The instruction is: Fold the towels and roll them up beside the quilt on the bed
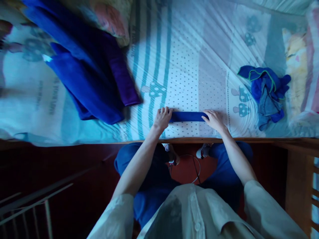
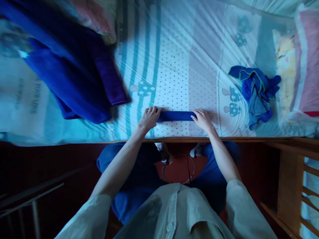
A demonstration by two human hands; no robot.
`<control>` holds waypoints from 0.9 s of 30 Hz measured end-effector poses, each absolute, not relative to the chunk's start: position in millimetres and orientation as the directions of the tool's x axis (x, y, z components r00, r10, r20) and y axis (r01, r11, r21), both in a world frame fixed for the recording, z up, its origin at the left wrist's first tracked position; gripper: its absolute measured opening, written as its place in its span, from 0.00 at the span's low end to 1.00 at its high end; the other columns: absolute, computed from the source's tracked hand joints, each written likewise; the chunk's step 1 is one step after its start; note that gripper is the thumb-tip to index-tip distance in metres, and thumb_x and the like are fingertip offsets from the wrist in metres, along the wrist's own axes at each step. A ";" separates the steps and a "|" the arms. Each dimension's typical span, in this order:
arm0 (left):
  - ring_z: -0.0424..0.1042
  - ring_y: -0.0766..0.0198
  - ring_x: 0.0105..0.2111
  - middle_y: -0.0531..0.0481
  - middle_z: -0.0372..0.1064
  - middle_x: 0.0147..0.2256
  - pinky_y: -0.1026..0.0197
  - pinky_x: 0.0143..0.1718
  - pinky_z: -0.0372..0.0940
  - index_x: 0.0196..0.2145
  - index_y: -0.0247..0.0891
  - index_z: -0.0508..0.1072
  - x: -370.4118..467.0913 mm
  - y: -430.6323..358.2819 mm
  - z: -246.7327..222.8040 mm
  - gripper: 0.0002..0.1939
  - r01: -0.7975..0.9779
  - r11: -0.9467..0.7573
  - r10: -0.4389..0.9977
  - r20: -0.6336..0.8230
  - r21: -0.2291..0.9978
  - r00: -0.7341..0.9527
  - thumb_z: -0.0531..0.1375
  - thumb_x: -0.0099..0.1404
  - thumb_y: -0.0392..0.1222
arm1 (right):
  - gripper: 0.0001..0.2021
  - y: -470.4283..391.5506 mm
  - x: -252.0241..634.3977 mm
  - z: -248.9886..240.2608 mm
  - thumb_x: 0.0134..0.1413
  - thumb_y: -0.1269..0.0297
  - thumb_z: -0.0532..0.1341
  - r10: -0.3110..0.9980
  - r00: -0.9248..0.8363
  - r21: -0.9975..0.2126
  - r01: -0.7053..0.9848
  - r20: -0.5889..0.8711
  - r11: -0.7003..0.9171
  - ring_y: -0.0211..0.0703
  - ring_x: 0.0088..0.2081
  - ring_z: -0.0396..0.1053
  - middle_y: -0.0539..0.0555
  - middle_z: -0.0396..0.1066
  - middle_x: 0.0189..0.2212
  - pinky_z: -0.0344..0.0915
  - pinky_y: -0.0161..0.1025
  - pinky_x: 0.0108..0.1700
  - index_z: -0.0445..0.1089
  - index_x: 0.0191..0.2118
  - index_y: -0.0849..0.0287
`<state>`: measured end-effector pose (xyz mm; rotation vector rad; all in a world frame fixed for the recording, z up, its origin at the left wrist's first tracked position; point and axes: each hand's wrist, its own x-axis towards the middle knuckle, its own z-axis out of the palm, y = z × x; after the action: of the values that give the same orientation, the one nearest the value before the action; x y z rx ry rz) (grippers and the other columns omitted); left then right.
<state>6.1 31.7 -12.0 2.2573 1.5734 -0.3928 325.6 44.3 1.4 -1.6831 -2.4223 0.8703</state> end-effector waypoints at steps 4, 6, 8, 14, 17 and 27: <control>0.67 0.40 0.58 0.27 0.67 0.57 0.43 0.59 0.60 0.60 0.28 0.67 12.6 31.4 -18.9 0.30 0.945 -0.271 0.887 -0.335 0.183 0.319 0.56 0.58 0.25 | 0.20 43.9 317.6 -0.5 0.69 0.62 0.58 0.882 -0.405 -0.498 0.831 -0.241 0.246 0.55 0.63 0.69 0.63 0.73 0.60 0.64 0.55 0.67 0.73 0.61 0.60; 0.68 0.39 0.58 0.26 0.67 0.57 0.41 0.59 0.60 0.59 0.28 0.68 16.5 31.7 -22.0 0.30 0.947 -0.246 0.905 -0.300 0.209 0.301 0.57 0.58 0.26 | 0.20 44.0 310.2 -0.2 0.68 0.61 0.59 0.890 -0.390 -0.493 0.837 -0.237 0.236 0.56 0.64 0.69 0.64 0.73 0.61 0.64 0.55 0.67 0.73 0.61 0.60; 0.68 0.39 0.58 0.26 0.68 0.58 0.41 0.59 0.60 0.59 0.28 0.70 19.9 33.3 -24.3 0.29 0.945 -0.234 0.915 -0.275 0.228 0.294 0.58 0.58 0.26 | 0.20 46.0 298.9 0.9 0.67 0.62 0.60 0.891 -0.384 -0.493 0.840 -0.243 0.228 0.57 0.64 0.68 0.64 0.72 0.61 0.64 0.55 0.67 0.74 0.60 0.60; 0.67 0.43 0.58 0.30 0.70 0.55 0.43 0.63 0.56 0.55 0.30 0.73 18.8 44.8 -16.8 0.25 0.925 -0.260 0.939 -0.151 0.277 0.309 0.61 0.59 0.26 | 0.28 73.7 244.1 7.5 0.58 0.60 0.69 0.786 -0.463 -0.584 0.795 -0.410 0.163 0.53 0.63 0.70 0.63 0.73 0.61 0.65 0.50 0.66 0.70 0.63 0.58; 0.67 0.43 0.59 0.30 0.70 0.55 0.43 0.63 0.56 0.54 0.31 0.73 14.9 52.0 -4.5 0.25 0.913 -0.281 0.948 -0.063 0.296 0.312 0.62 0.57 0.25 | 0.36 97.5 212.1 8.7 0.46 0.62 0.76 0.734 -0.493 -0.622 0.773 -0.467 0.123 0.54 0.62 0.71 0.62 0.73 0.61 0.65 0.50 0.65 0.70 0.63 0.58; 0.64 0.41 0.60 0.33 0.66 0.57 0.41 0.64 0.55 0.55 0.34 0.70 -3.8 66.7 37.2 0.31 0.862 -0.254 0.967 0.096 0.438 0.236 0.65 0.51 0.28 | 0.21 128.8 134.7 27.8 0.32 0.66 0.78 0.731 -0.488 -0.678 0.734 -0.477 0.048 0.44 0.34 0.74 0.48 0.78 0.26 0.71 0.37 0.39 0.78 0.36 0.66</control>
<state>-3.8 66.7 37.2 2.2203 1.7030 0.5064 134.7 128.8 27.8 -1.5906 -2.2764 1.4748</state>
